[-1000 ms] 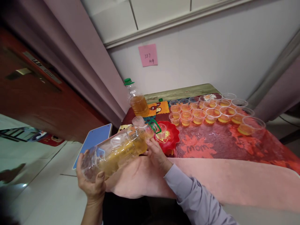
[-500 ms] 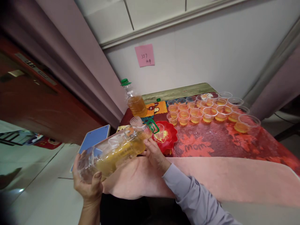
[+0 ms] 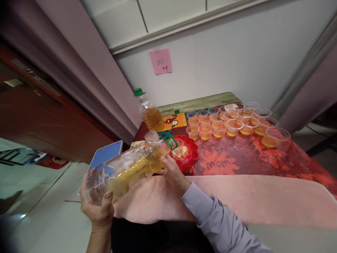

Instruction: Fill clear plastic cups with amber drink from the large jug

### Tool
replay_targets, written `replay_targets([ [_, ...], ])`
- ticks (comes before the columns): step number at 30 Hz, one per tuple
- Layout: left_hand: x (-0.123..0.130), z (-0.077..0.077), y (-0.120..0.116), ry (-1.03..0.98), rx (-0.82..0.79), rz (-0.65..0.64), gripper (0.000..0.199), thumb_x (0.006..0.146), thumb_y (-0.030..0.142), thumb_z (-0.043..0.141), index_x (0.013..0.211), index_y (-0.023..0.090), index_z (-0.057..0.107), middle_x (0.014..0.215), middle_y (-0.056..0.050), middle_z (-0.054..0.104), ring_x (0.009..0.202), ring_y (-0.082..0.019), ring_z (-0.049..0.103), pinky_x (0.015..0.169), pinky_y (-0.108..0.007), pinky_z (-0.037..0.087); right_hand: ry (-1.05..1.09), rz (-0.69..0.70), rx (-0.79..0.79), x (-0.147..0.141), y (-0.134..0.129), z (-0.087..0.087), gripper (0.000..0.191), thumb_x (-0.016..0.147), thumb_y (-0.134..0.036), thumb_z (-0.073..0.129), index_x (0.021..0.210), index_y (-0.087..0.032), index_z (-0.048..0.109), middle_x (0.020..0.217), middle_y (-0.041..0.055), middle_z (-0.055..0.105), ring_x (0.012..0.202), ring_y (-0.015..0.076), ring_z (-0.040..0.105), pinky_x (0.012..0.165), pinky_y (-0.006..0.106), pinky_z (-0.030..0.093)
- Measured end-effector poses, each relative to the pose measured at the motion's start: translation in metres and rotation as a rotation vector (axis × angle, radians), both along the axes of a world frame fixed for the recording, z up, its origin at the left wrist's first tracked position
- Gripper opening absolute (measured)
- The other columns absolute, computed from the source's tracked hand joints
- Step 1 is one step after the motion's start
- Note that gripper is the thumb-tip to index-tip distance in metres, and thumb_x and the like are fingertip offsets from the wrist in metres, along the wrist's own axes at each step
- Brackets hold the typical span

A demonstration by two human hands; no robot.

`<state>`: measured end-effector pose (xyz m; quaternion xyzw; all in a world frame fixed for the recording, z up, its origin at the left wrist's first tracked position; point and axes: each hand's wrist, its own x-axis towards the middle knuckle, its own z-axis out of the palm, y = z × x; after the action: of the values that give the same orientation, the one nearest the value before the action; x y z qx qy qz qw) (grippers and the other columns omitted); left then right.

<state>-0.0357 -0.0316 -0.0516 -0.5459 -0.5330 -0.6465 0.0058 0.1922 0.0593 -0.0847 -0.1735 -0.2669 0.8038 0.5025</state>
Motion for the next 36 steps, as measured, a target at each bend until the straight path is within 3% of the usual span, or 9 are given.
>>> replay_targets([
  [7,-0.006,-0.001,0.001,0.081,0.0,0.017,0.1,0.079,0.053,0.088,0.164,0.021,0.046,0.162,-0.018,0.054,0.146,-0.039,0.056,0.125,-0.059,0.042,0.017,-0.003,-0.008,0.0,-0.001,0.003,0.051,0.088,-0.06,0.079,0.128,-0.03,0.071,0.141,0.0052,0.073,0.13,0.0307,0.069,0.102,0.05,0.062],
  [19,-0.005,-0.002,0.0,0.06,-0.002,0.018,0.1,0.079,0.052,0.088,0.165,0.02,0.046,0.162,-0.019,0.054,0.148,-0.039,0.054,0.126,-0.059,0.039,0.022,-0.01,-0.025,-0.001,0.0,0.002,0.054,0.085,-0.06,0.082,0.128,-0.029,0.072,0.143,0.0062,0.073,0.13,0.0318,0.069,0.101,0.05,0.063],
  [31,-0.01,-0.005,0.0,0.085,-0.01,0.021,0.101,0.079,0.055,0.087,0.165,0.02,0.045,0.162,-0.02,0.053,0.147,-0.041,0.055,0.125,-0.062,0.041,0.016,-0.016,-0.038,-0.002,-0.002,0.002,0.053,0.085,-0.059,0.082,0.127,-0.029,0.074,0.137,0.0046,0.076,0.126,0.0275,0.07,0.096,0.042,0.064],
  [36,-0.012,-0.006,-0.001,0.098,-0.005,0.019,0.101,0.08,0.053,0.087,0.165,0.021,0.045,0.162,-0.02,0.053,0.146,-0.041,0.056,0.124,-0.063,0.042,0.003,-0.01,-0.031,-0.001,-0.001,0.001,0.051,0.086,-0.061,0.081,0.125,-0.03,0.074,0.137,0.0052,0.076,0.127,0.0286,0.07,0.098,0.045,0.063],
])
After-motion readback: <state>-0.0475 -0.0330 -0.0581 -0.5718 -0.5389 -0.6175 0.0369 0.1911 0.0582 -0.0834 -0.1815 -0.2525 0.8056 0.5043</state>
